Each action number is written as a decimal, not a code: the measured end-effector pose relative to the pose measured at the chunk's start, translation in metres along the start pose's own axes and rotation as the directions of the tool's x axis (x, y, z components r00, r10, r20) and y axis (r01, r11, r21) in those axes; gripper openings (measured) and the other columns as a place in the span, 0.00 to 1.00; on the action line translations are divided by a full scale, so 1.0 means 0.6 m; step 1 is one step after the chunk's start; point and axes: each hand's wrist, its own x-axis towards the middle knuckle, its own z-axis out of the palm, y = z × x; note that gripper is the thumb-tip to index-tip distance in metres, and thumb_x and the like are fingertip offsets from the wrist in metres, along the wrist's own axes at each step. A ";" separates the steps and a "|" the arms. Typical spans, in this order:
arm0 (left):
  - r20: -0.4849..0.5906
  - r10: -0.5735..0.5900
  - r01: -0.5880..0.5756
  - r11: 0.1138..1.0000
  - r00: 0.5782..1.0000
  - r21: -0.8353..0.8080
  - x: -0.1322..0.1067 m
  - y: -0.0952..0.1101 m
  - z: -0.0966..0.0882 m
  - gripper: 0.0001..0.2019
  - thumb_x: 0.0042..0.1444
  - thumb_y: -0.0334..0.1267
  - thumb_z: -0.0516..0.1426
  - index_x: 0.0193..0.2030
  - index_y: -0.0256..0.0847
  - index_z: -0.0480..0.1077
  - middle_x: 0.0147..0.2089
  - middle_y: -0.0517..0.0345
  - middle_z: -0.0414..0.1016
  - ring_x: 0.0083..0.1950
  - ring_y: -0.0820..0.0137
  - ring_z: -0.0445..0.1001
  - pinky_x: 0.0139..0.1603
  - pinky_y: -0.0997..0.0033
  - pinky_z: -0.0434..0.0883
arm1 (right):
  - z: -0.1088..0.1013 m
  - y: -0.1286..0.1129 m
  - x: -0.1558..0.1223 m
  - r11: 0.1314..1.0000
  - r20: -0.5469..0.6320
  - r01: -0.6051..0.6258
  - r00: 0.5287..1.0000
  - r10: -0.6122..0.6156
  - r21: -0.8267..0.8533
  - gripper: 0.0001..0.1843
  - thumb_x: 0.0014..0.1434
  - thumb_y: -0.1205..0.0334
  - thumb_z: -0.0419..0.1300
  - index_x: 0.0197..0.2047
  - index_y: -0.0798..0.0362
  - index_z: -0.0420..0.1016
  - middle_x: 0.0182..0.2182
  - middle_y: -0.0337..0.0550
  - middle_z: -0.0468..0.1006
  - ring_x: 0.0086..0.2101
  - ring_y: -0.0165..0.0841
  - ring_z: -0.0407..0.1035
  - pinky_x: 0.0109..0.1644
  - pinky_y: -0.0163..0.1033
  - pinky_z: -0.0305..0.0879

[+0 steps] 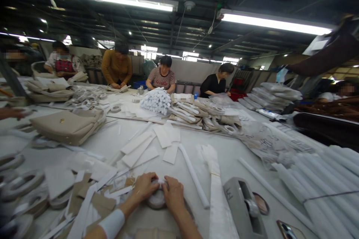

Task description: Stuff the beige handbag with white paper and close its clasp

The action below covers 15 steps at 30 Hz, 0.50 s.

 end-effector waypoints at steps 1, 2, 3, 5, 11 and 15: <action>0.003 0.007 -0.007 1.000 1.000 0.007 -0.004 0.000 0.000 0.12 0.51 0.44 0.56 0.42 0.48 0.74 0.45 0.61 0.78 0.49 0.64 0.72 0.51 0.67 0.61 | -0.021 0.002 -0.009 1.000 -0.036 -0.001 0.999 0.000 -0.007 0.19 0.57 0.63 0.56 0.51 0.54 0.74 0.49 0.51 0.76 0.51 0.42 0.69 0.56 0.48 0.62; 0.008 0.015 -0.015 1.000 1.000 0.013 -0.007 0.000 0.001 0.11 0.52 0.43 0.56 0.41 0.48 0.74 0.45 0.61 0.78 0.49 0.64 0.73 0.52 0.67 0.60 | -0.050 0.006 -0.021 1.000 -0.083 0.005 0.997 -0.006 -0.014 0.20 0.57 0.62 0.56 0.52 0.54 0.73 0.51 0.51 0.75 0.52 0.42 0.67 0.57 0.48 0.61; 0.015 0.021 -0.021 1.000 1.000 0.019 -0.011 -0.002 0.002 0.11 0.52 0.43 0.56 0.41 0.48 0.74 0.44 0.60 0.78 0.49 0.63 0.73 0.52 0.67 0.60 | -0.088 0.015 -0.036 1.000 -0.141 0.011 0.990 -0.014 -0.021 0.19 0.58 0.60 0.56 0.52 0.53 0.73 0.52 0.51 0.74 0.53 0.42 0.67 0.58 0.48 0.60; 0.033 0.032 -0.033 0.999 0.999 0.028 -0.013 -0.008 0.005 0.12 0.54 0.43 0.54 0.42 0.46 0.73 0.45 0.58 0.78 0.49 0.62 0.73 0.51 0.66 0.61 | -0.182 0.041 -0.076 0.999 -0.289 -0.016 0.957 0.003 -0.044 0.17 0.59 0.54 0.54 0.47 0.52 0.77 0.51 0.51 0.75 0.52 0.42 0.67 0.58 0.49 0.60; 0.089 0.084 -0.087 0.996 0.992 0.031 -0.004 -0.026 0.017 0.13 0.55 0.48 0.52 0.43 0.48 0.72 0.45 0.58 0.78 0.48 0.59 0.74 0.47 0.64 0.63 | -0.415 0.164 -0.249 0.771 -0.528 -0.636 0.642 0.557 0.040 0.26 0.54 0.44 0.51 0.39 0.56 0.79 0.37 0.52 0.81 0.41 0.47 0.73 0.46 0.46 0.67; 0.077 0.082 -0.085 0.996 0.994 0.039 -0.007 -0.030 0.024 0.14 0.55 0.49 0.51 0.43 0.48 0.72 0.45 0.57 0.78 0.47 0.59 0.74 0.48 0.61 0.63 | -0.415 0.222 -0.296 0.747 -0.273 -0.639 0.696 0.664 0.186 0.26 0.51 0.42 0.50 0.28 0.54 0.79 0.29 0.48 0.81 0.38 0.45 0.74 0.43 0.42 0.66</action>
